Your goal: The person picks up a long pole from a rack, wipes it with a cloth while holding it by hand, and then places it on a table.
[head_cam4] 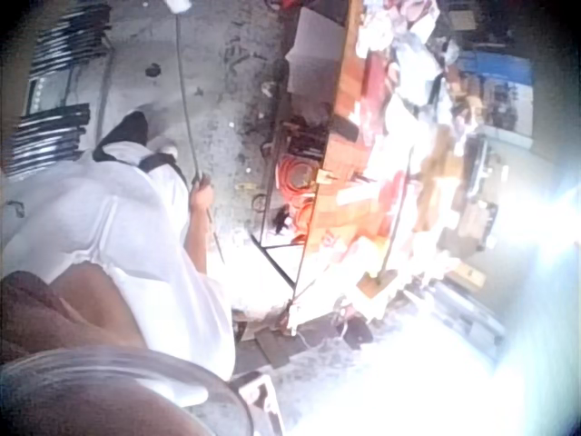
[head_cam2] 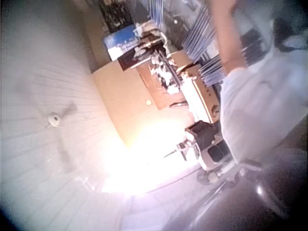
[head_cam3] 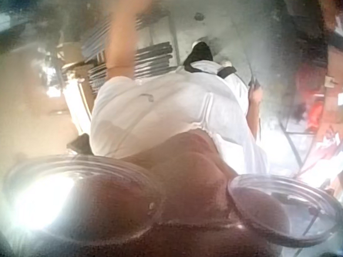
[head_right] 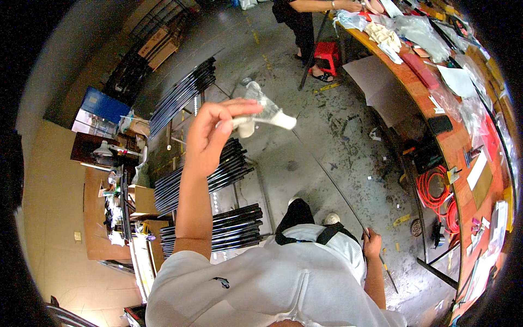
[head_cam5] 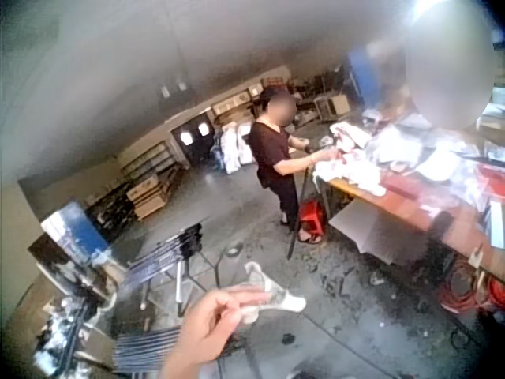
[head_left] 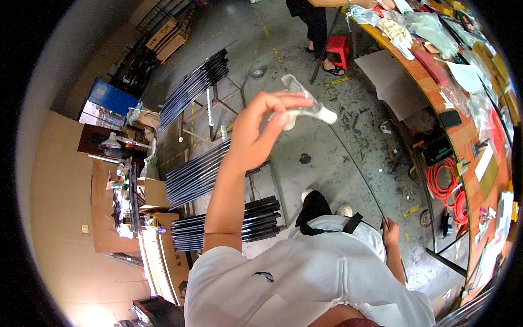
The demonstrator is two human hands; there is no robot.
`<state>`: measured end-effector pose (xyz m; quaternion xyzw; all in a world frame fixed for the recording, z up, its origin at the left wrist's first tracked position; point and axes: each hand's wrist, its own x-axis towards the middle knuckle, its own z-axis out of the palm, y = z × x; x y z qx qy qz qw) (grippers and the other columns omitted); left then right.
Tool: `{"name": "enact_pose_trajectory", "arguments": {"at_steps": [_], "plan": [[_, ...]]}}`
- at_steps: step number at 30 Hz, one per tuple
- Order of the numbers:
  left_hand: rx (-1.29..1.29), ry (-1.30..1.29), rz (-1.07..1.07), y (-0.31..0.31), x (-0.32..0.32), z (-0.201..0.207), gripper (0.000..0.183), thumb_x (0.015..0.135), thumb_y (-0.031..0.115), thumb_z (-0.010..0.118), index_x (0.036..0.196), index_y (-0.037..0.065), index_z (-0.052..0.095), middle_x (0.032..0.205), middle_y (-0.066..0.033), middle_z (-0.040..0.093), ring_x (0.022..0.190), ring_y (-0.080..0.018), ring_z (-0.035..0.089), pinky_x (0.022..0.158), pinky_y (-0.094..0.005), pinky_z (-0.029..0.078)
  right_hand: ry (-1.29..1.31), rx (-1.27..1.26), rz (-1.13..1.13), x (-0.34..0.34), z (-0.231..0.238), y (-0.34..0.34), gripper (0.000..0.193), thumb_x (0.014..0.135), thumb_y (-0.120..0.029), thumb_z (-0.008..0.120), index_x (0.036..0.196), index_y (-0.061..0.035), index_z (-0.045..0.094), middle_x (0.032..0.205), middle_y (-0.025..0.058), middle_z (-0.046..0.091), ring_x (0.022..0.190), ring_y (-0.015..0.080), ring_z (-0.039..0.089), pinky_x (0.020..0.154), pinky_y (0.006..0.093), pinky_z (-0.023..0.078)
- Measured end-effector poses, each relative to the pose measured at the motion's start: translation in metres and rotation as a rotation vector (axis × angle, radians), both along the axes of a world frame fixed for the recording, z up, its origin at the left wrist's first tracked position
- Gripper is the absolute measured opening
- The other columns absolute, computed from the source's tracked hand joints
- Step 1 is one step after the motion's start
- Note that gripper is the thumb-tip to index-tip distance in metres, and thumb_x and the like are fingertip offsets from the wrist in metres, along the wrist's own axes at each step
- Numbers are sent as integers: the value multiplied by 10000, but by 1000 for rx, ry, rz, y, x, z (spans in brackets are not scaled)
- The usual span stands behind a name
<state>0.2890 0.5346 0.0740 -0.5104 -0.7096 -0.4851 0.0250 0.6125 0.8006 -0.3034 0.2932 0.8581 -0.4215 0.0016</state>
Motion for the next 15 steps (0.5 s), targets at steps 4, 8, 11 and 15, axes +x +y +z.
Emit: {"name": "enact_pose_trajectory", "arguments": {"at_steps": [4, 8, 11, 15], "plan": [[-39, 46, 41, -6, 11, -4, 75, 874, 93, 498, 848, 52, 440, 1081, -180, 604, 1086, -282, 526, 966, -391, 344, 50, -20, -1, 1, 0, 1, 230, 815, -200, 508, 679, -17, 543, 573, 154, 545, 545, 328, 538, 544, 372, 420], [-37, -27, 128, -14, 2, -13, 70, 831, 73, 557, 818, 43, 496, 1141, -168, 570, 1114, -263, 499, 951, -386, 363, 66, -29, 8, -3, 15, -1, 249, 829, -203, 504, 679, -9, 543, 555, 153, 534, 516, 304, 533, 529, 359, 416], [155, -200, 180, -15, -14, -23, 110, 869, 140, 538, 889, 35, 516, 1214, -162, 506, 1121, -246, 486, 921, -388, 407, 88, -41, 18, -3, 19, -3, 258, 839, -210, 501, 690, -4, 546, 549, 150, 531, 502, 283, 532, 521, 354, 415], [323, -545, 266, -3, -27, -28, 264, 909, 256, 498, 1063, 41, 502, 1228, -159, 475, 1074, -243, 508, 860, -388, 462, 63, -38, 25, -1, 19, -5, 259, 842, -211, 502, 701, 2, 548, 547, 141, 538, 498, 269, 532, 521, 352, 418]]}}
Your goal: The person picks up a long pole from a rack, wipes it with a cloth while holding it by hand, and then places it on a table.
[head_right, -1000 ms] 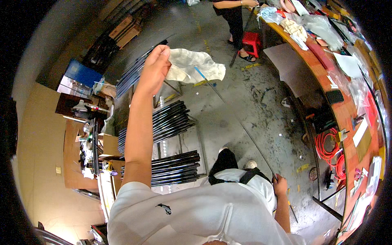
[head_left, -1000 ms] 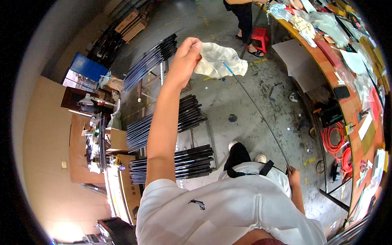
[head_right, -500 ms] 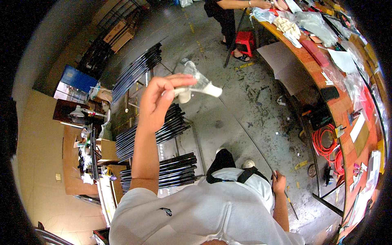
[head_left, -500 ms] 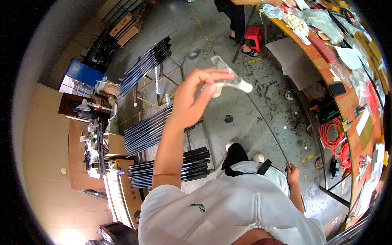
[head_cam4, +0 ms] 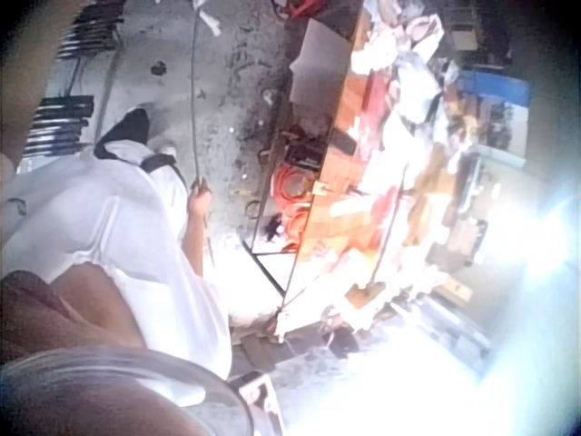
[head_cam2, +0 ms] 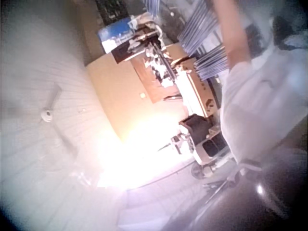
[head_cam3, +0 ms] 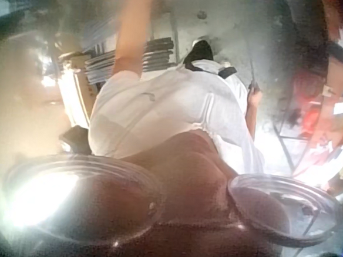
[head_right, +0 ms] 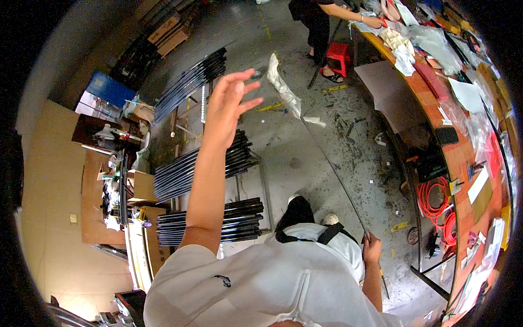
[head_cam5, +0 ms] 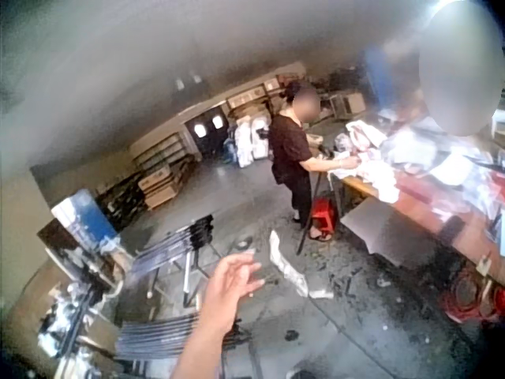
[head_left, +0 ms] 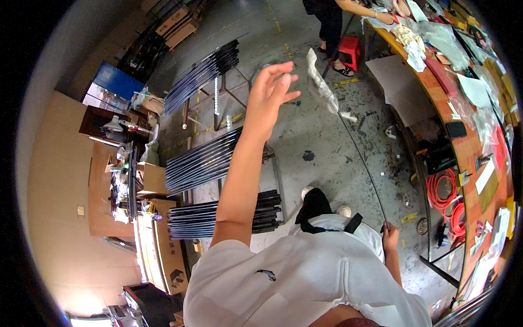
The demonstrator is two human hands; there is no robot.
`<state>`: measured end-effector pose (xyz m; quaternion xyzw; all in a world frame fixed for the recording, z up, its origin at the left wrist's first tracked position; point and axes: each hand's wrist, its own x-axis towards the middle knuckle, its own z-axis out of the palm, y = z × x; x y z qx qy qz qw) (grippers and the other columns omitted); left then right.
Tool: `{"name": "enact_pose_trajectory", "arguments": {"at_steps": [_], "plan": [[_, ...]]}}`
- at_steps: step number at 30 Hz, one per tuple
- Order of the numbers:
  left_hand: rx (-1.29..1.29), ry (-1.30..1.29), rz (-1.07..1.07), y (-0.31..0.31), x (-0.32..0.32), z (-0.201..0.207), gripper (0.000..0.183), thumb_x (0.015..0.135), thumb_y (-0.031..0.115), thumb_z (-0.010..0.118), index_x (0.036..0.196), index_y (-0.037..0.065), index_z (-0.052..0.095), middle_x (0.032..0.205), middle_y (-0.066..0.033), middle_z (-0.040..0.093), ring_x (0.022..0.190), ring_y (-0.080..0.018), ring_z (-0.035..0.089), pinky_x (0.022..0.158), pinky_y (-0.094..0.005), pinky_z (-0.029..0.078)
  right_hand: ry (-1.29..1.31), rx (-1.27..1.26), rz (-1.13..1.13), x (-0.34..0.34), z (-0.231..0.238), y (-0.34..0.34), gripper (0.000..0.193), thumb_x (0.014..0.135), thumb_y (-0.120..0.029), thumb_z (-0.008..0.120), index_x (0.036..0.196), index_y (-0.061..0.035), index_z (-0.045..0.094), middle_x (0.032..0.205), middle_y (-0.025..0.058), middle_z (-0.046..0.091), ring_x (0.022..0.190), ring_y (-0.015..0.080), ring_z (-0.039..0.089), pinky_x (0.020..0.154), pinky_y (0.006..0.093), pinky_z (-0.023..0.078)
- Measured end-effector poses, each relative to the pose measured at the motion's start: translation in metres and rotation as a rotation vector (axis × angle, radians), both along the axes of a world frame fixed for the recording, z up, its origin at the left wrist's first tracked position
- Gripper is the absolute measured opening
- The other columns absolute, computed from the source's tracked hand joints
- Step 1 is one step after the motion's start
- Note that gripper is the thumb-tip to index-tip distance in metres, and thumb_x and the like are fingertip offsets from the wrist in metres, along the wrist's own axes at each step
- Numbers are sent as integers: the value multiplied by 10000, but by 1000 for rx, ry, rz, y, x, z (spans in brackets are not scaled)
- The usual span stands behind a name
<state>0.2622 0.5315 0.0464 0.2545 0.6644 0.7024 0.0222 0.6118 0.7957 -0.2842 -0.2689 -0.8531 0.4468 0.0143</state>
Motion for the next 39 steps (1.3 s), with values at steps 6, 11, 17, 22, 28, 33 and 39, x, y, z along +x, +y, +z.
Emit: {"name": "enact_pose_trajectory", "arguments": {"at_steps": [6, 11, 17, 22, 28, 33, 39], "plan": [[-5, -174, -83, 16, -19, -1, 353, 896, 308, 526, 1144, 57, 507, 1060, -80, 580, 915, -148, 555, 717, -276, 446, -38, 14, 4, 5, 4, -4, 220, 824, -192, 509, 714, -6, 554, 579, 142, 557, 534, 281, 550, 544, 352, 427], [48, -158, 12, 26, -37, -5, 211, 808, 187, 650, 963, 49, 608, 844, 4, 600, 745, -68, 537, 631, -199, 401, -32, 3, 7, 12, -2, -6, 154, 776, -167, 531, 726, -27, 567, 642, 175, 568, 602, 354, 556, 565, 393, 436], [116, -160, -8, 31, -53, 1, 128, 804, 99, 647, 915, 53, 601, 803, 24, 582, 694, -52, 518, 605, -192, 387, 1, 47, -55, 14, -2, -13, 207, 792, -199, 530, 699, -19, 572, 609, 190, 555, 579, 360, 549, 556, 404, 433], [21, -159, -1, 38, -54, 3, 112, 809, 101, 644, 906, 57, 609, 799, 31, 574, 677, -45, 495, 604, -184, 363, -17, 46, -49, 16, -6, -15, 247, 813, -242, 532, 706, -25, 581, 622, 197, 557, 599, 392, 545, 548, 427, 427], [159, -172, -72, 47, -42, 0, 187, 873, 159, 562, 991, 16, 581, 960, -62, 615, 858, -107, 542, 750, -228, 413, -18, 19, -54, 11, 2, -18, 186, 761, -179, 521, 684, -16, 564, 602, 192, 551, 582, 360, 547, 558, 396, 432], [340, -78, -113, 53, -29, -5, 332, 929, 273, 465, 1099, -9, 508, 1061, -156, 605, 944, -177, 560, 830, -273, 426, 28, 18, -14, 9, -3, -16, 202, 787, -169, 513, 674, -8, 557, 597, 182, 555, 573, 347, 550, 555, 385, 429], [466, -189, -106, 65, -13, -22, 233, 879, 272, 557, 934, 55, 493, 638, 9, 402, 665, -164, 504, 696, -346, 460, 22, -31, 5, 2, 7, -16, 222, 818, -171, 523, 681, 1, 548, 585, 159, 552, 533, 303, 535, 534, 359, 418]]}}
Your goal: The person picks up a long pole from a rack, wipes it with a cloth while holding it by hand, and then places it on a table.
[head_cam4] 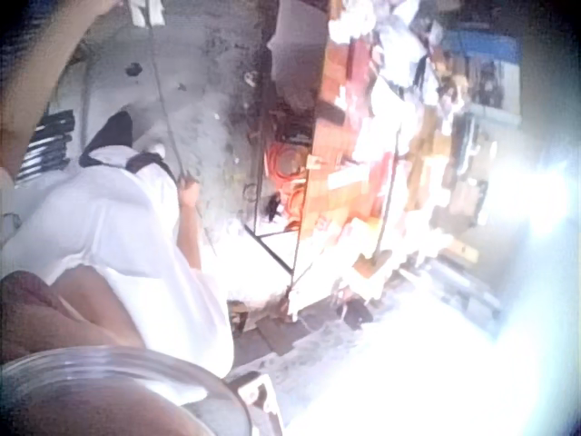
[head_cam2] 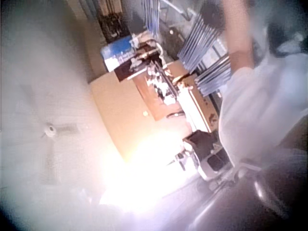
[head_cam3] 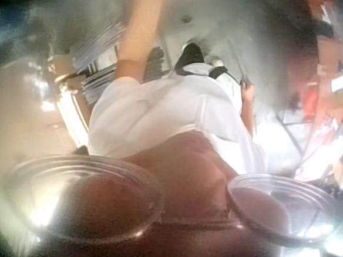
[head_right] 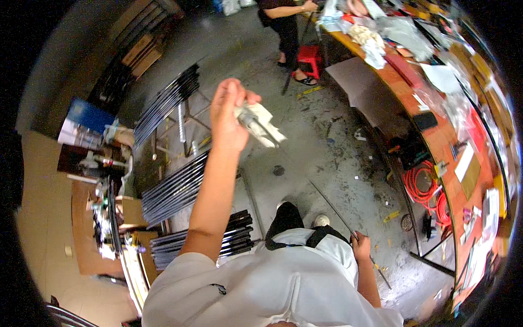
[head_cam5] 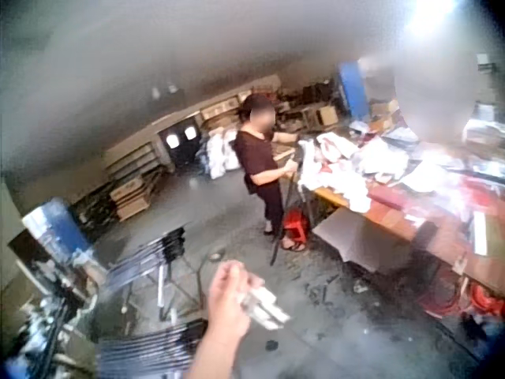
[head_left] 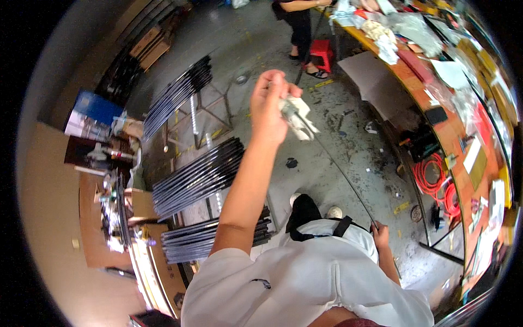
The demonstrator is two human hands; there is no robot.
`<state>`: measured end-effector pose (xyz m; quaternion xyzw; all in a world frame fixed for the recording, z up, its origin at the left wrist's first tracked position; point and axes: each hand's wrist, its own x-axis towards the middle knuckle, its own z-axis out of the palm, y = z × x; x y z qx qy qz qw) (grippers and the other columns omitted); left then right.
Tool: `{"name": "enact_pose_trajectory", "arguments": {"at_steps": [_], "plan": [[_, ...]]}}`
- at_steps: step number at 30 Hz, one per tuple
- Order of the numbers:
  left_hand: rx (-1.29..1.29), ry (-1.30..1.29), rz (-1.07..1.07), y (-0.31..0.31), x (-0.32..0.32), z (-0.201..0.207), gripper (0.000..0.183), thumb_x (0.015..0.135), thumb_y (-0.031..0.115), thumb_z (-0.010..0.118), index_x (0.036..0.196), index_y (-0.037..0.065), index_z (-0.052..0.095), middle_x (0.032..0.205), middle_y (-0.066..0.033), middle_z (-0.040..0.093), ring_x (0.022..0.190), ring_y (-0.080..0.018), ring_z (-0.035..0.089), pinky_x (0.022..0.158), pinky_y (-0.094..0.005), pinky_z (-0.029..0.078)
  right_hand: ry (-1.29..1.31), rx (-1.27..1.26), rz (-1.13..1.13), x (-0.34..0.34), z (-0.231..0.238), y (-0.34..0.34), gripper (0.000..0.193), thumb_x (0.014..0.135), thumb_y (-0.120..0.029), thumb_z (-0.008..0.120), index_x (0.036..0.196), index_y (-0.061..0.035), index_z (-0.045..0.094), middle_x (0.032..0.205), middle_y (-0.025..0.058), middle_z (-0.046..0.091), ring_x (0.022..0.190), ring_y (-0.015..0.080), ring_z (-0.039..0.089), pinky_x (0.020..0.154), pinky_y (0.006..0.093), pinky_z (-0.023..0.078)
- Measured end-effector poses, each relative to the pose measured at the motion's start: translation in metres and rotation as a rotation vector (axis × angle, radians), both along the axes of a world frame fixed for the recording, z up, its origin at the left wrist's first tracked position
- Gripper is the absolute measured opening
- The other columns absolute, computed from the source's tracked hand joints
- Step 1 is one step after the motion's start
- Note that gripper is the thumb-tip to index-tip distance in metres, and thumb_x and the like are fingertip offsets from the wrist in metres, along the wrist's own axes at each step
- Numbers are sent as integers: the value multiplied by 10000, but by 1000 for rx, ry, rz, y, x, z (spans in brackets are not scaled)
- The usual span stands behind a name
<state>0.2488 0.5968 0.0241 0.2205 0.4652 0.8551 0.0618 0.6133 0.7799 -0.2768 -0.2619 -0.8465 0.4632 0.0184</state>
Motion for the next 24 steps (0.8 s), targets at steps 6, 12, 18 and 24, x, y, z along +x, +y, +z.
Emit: {"name": "enact_pose_trajectory", "arguments": {"at_steps": [6, 12, 18, 24], "plan": [[198, -233, -138, 8, 33, -25, 223, 891, 320, 530, 906, 112, 451, 628, 29, 343, 553, -104, 359, 512, -255, 341, -40, -43, 44, 3, -7, 5, 255, 851, -188, 523, 687, 6, 536, 547, 139, 525, 475, 243, 491, 502, 332, 404], [134, -357, -64, 4, 53, -53, 283, 900, 402, 487, 936, 123, 455, 655, 30, 365, 471, -73, 284, 426, -227, 259, 145, -131, 113, -52, 47, -9, 239, 828, -105, 559, 1039, -9, 498, 728, 96, 534, 654, 134, 450, 635, 269, 414], [185, -335, 87, 8, 95, -82, 395, 913, 442, 435, 1121, 109, 397, 739, -2, 414, 577, -96, 366, 512, -240, 334, 437, -438, 285, -157, 152, -57, 577, 844, -33, 501, 1369, -79, 265, 1054, 80, 473, 790, 129, 459, 765, 245, 403], [-300, -339, 196, -15, 130, -119, 437, 949, 402, 354, 1063, 17, 526, 1026, -47, 523, 894, -133, 480, 787, -268, 391, 689, -171, 427, -212, 176, -104, 366, 830, 26, 525, 1191, -33, 514, 1077, 104, 552, 925, 192, 528, 717, 254, 418]]}}
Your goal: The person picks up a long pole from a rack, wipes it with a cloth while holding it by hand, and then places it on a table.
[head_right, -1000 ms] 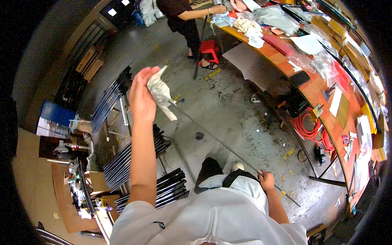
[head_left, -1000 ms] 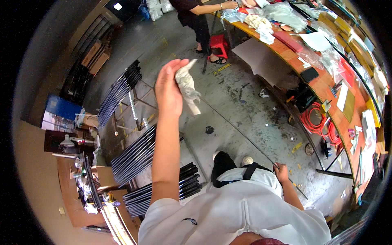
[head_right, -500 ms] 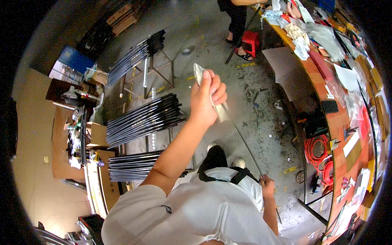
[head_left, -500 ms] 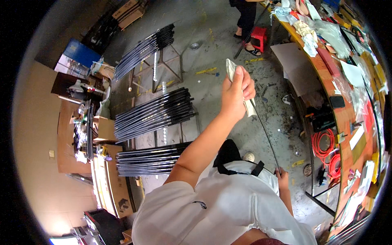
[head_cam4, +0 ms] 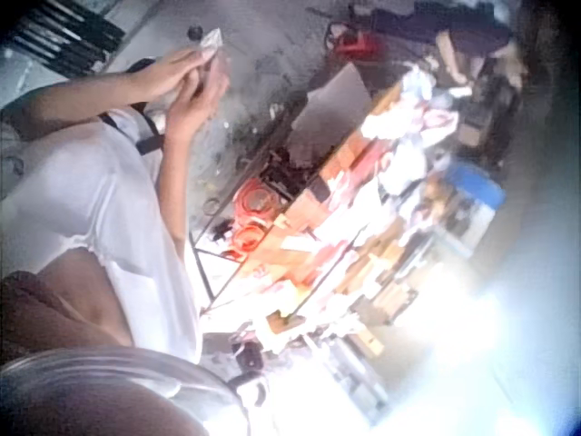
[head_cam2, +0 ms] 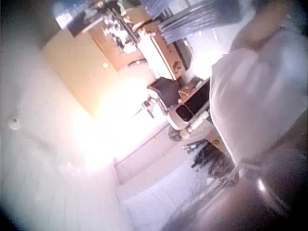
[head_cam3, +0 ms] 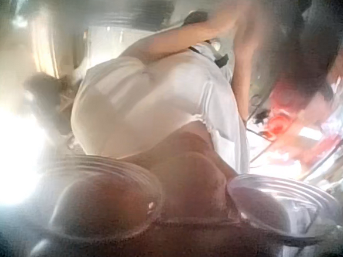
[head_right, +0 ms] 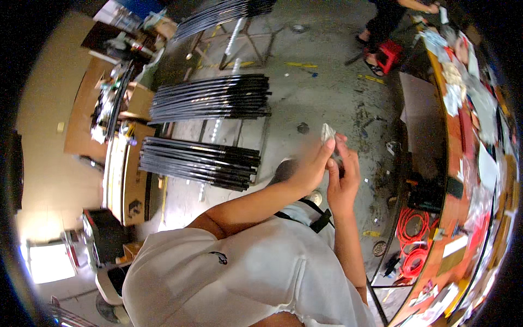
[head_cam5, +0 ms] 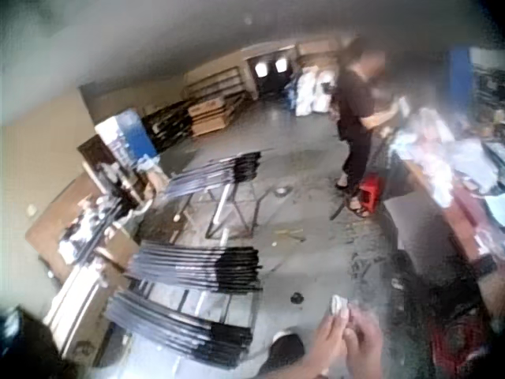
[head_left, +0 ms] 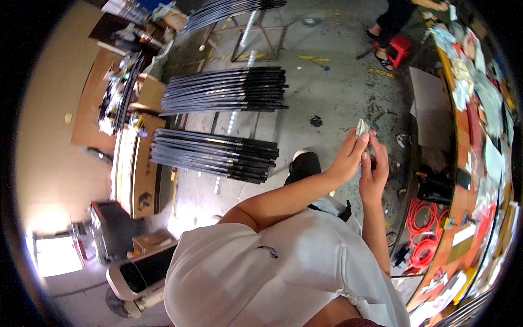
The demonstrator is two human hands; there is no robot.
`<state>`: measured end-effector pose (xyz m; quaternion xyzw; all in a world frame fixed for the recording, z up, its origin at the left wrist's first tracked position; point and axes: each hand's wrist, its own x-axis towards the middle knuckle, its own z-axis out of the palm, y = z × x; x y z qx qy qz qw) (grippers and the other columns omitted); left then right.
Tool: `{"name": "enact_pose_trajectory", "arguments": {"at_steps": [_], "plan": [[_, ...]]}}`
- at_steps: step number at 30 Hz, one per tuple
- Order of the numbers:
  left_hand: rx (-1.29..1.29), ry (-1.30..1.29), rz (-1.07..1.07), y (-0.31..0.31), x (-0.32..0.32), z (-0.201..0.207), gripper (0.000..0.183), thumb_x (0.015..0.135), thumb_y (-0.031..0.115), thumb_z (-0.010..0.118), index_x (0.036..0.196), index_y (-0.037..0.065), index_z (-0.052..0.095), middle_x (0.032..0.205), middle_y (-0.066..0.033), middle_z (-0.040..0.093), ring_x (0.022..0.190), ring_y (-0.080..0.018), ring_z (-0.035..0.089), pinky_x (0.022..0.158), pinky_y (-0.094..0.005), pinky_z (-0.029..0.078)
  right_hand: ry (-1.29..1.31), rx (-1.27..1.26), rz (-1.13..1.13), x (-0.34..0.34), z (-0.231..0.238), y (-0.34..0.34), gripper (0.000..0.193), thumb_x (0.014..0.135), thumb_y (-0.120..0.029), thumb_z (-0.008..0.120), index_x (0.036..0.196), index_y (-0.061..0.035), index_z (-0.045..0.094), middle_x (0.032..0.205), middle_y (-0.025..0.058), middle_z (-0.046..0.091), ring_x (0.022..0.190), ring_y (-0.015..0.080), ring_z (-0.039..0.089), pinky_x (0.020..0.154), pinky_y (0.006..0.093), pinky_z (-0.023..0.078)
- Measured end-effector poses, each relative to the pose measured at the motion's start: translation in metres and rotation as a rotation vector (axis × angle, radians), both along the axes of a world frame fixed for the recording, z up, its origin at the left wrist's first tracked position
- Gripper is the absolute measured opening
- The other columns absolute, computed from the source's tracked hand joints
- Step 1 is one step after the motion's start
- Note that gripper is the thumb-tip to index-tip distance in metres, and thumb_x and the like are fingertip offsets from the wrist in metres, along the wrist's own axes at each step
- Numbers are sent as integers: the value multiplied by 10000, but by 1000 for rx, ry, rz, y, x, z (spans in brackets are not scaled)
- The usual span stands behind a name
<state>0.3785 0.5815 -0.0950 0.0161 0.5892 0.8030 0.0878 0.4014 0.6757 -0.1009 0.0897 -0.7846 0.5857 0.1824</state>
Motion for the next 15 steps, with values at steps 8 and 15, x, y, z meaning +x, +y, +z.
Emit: {"name": "enact_pose_trajectory", "arguments": {"at_steps": [8, 15], "plan": [[151, -137, -174, -43, -4, -45, 618, 933, 484, 339, 1341, 22, 307, 1348, -75, 357, 1218, -183, 343, 982, -293, 292, -125, 11, -11, -14, -37, -35, 305, 803, 56, 552, 1101, -7, 550, 1050, 113, 556, 988, 206, 525, 831, 274, 414], [309, -352, 150, -109, -74, -150, 576, 873, 497, 473, 1248, 65, 407, 1238, -93, 449, 1152, -224, 430, 886, -368, 412, -581, -222, -79, -36, -60, -27, 254, 815, 18, 541, 1068, 5, 558, 983, 49, 561, 844, 92, 516, 713, 208, 413]]}}
